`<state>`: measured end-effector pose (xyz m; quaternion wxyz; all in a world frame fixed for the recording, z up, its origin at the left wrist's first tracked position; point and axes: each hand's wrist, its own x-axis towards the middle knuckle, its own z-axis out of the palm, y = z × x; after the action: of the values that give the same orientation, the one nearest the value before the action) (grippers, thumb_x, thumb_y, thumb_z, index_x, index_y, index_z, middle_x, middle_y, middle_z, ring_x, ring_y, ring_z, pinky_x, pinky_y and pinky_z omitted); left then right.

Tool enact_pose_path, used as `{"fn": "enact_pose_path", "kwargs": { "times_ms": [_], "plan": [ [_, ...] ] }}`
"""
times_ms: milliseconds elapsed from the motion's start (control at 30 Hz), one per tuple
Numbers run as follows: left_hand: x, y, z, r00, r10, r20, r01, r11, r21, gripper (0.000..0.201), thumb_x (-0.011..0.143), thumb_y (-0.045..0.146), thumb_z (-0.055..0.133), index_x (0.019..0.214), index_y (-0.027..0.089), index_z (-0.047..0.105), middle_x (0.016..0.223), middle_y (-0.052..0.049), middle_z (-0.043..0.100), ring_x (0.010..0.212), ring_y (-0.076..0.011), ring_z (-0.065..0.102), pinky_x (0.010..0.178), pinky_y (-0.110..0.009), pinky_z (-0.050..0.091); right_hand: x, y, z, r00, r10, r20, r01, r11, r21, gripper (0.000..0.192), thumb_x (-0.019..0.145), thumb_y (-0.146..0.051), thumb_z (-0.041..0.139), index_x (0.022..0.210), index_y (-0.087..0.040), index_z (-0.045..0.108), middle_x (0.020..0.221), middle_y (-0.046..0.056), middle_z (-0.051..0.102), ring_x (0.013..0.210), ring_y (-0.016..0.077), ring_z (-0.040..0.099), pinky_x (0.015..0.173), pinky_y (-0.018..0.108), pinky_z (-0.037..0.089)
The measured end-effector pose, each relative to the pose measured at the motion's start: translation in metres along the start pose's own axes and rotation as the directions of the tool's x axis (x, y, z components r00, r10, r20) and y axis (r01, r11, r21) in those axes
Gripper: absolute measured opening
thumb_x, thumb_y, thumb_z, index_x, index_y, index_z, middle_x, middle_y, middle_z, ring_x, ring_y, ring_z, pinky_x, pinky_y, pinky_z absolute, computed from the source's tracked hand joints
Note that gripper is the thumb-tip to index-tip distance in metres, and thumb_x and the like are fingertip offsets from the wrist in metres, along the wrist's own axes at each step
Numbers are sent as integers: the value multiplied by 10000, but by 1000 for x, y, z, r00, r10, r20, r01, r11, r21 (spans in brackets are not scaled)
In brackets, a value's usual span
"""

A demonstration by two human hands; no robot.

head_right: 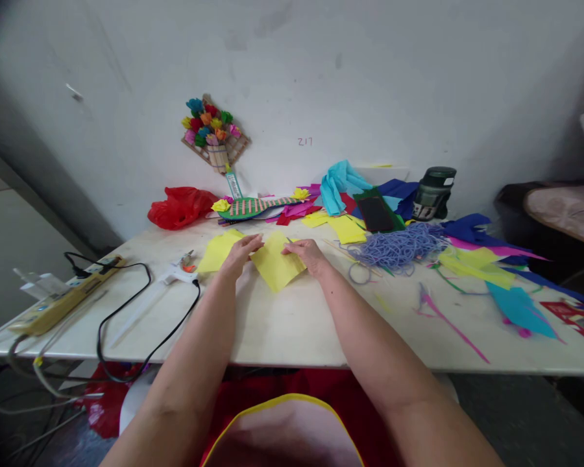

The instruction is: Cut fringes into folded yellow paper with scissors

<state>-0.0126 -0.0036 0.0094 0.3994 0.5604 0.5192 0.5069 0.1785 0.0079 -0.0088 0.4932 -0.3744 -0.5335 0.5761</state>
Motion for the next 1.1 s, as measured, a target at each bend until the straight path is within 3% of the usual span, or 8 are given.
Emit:
{"fn": "enact_pose_path", "kwargs": {
  "times_ms": [67,167,333,533,833,933,1100],
  "plan": [
    [-2,-1,1,995,8,95,-13,999,50,457,591,497,648,893,154,629,813,-46,645,733,-149,571,604,-221,397,-2,-2,1,999,17,32,-16,999,-30,244,547,-366,701,578,-128,660,531,25,619,511,126,547,523,251,396],
    [-5,-3,4,988,-18,151,0,993,118,367,566,474,665,683,137,580,587,10,567,534,-104,509,485,-202,339,-4,-5,1,999,16,48,-14,999,-42,224,548,-339,706,633,-139,652,551,8,620,505,118,549,515,243,405],
    [-4,-4,4,981,5,194,-13,999,39,349,567,452,665,653,150,512,569,33,544,486,-85,490,454,-191,333,-3,-9,-1,999,20,44,-21,1000,23,442,540,-242,714,969,-201,614,700,-9,666,617,129,599,593,254,450],
    [-5,-4,4,965,-11,261,21,999,-34,338,551,414,697,675,145,536,601,14,582,503,-99,529,470,-201,383,-3,-11,-2,996,92,20,-91,995,-36,215,517,-206,701,717,-148,645,640,1,655,572,115,576,583,245,444],
    [-9,-2,0,928,-34,371,121,969,-213,391,574,374,707,875,134,636,753,-47,662,638,-153,607,622,-273,469,2,-8,-8,998,64,5,-64,997,38,247,512,-172,690,760,-170,686,686,15,672,603,129,593,631,276,450],
    [-9,-1,0,936,-49,349,142,959,-246,437,568,328,713,958,142,646,782,-62,670,656,-157,608,641,-283,469,2,-7,-9,998,43,43,-46,997,55,233,516,-180,674,749,-164,690,686,26,674,606,138,594,626,281,444],
    [-7,-3,0,938,-56,343,155,951,-268,372,569,257,687,923,146,675,720,-53,669,613,-147,601,627,-279,466,-1,-10,-6,996,37,76,-42,997,63,197,521,-198,635,714,-167,664,606,6,649,548,129,568,555,252,413]
  ]
}}
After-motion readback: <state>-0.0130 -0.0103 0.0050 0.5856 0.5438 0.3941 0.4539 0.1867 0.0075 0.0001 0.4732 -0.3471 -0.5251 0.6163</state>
